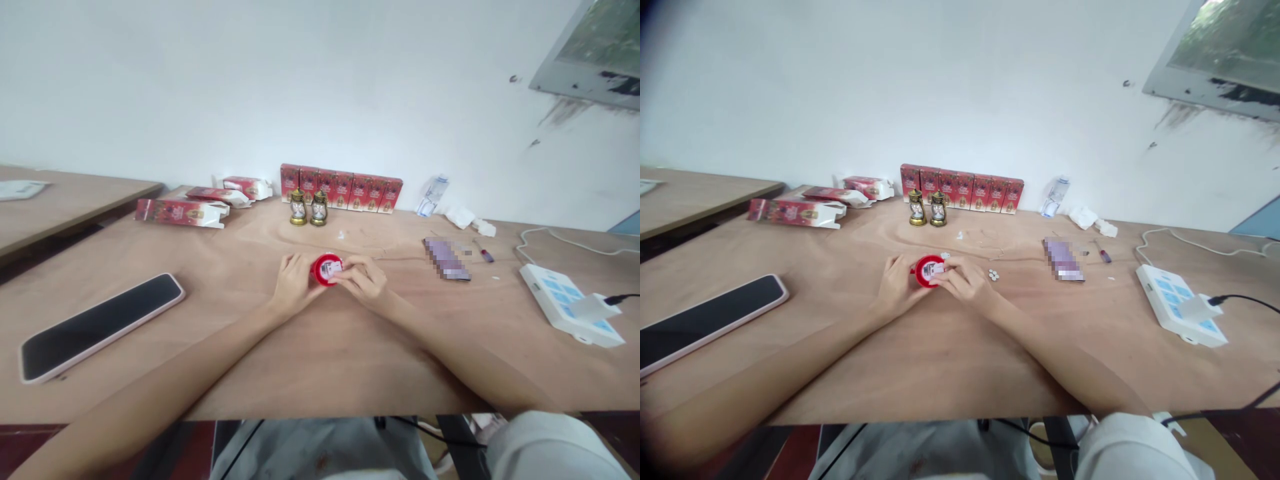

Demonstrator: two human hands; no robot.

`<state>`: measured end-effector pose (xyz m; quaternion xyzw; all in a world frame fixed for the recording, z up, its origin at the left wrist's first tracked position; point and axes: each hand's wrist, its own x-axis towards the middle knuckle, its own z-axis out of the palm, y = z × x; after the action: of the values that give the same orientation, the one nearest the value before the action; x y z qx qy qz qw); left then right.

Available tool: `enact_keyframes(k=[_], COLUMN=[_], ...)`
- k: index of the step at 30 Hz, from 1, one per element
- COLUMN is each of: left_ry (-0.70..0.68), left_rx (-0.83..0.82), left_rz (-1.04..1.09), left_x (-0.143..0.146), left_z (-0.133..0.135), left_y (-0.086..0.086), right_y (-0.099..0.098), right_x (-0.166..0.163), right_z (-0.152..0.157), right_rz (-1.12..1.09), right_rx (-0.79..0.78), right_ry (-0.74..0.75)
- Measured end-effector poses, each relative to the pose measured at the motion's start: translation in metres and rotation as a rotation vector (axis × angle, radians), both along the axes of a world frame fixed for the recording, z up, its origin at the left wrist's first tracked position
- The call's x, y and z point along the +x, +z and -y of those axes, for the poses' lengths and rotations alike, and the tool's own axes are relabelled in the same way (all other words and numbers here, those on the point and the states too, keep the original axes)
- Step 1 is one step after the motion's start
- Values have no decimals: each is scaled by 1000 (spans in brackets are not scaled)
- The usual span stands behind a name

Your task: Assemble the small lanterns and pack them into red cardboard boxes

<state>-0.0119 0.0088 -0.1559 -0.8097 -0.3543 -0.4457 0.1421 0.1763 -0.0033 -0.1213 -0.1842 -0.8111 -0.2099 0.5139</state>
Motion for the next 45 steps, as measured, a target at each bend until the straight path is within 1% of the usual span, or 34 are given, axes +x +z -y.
enact_keyframes(k=[5, 9, 17, 22, 25, 27, 29, 30, 31, 33, 35, 36, 38, 40, 42, 45], left_ry=[3, 21, -40, -44, -57, -75, -93, -98, -99, -94, -76, -63, -31, -9, 0, 11], left_rx=[22, 43, 56, 13, 34, 57, 56, 43, 28, 0, 2, 12, 30, 39, 39, 25], left_rz=[-19, -30, -49, -58, -41, -26, -18, -16, -14, -15, -21, -31, -56, -79, -78, -48], left_x=[0, -1, 1, 1, 1, 1, 1, 0, -1, -2, -4, -4, -5, -5, -4, -2], left_z=[0, -1, 3, 5, 5, 5, 6, 6, 6, 6, 5, 5, 5, 5, 5, 5], left_y=[0, 0, 3, 2, 3, 4, 5, 5, 6, 6, 6, 6, 6, 6, 6, 4], right_y=[3, 2, -6, -12, -14, -12, -9, -8, -7, -6, -8, -11, -17, -21, -23, -19], right_x=[1, 0, -3, -3, -3, -4, -5, -6, -8, -11, -14, -15, -18, -19, -20, -20], right_z=[4, 6, -2, -1, 0, 2, 5, 7, 8, 8, 4, 1, -5, -9, -7, 2], right_rz=[60, 75, -12, -41, -56, -68, -94, -120, -155, -245, -328, -358, -401, -429, -454, -460], right_rx=[-16, -20, 91, 17, -5, -24, -89, -157, -250, -489, -734, -830, -960, -1016, -1013, -891], right_ry=[70, 38, 47, 27, 12, 28, 55, 62, 66, 91, 190, 260, 379, 423, 411, 327])
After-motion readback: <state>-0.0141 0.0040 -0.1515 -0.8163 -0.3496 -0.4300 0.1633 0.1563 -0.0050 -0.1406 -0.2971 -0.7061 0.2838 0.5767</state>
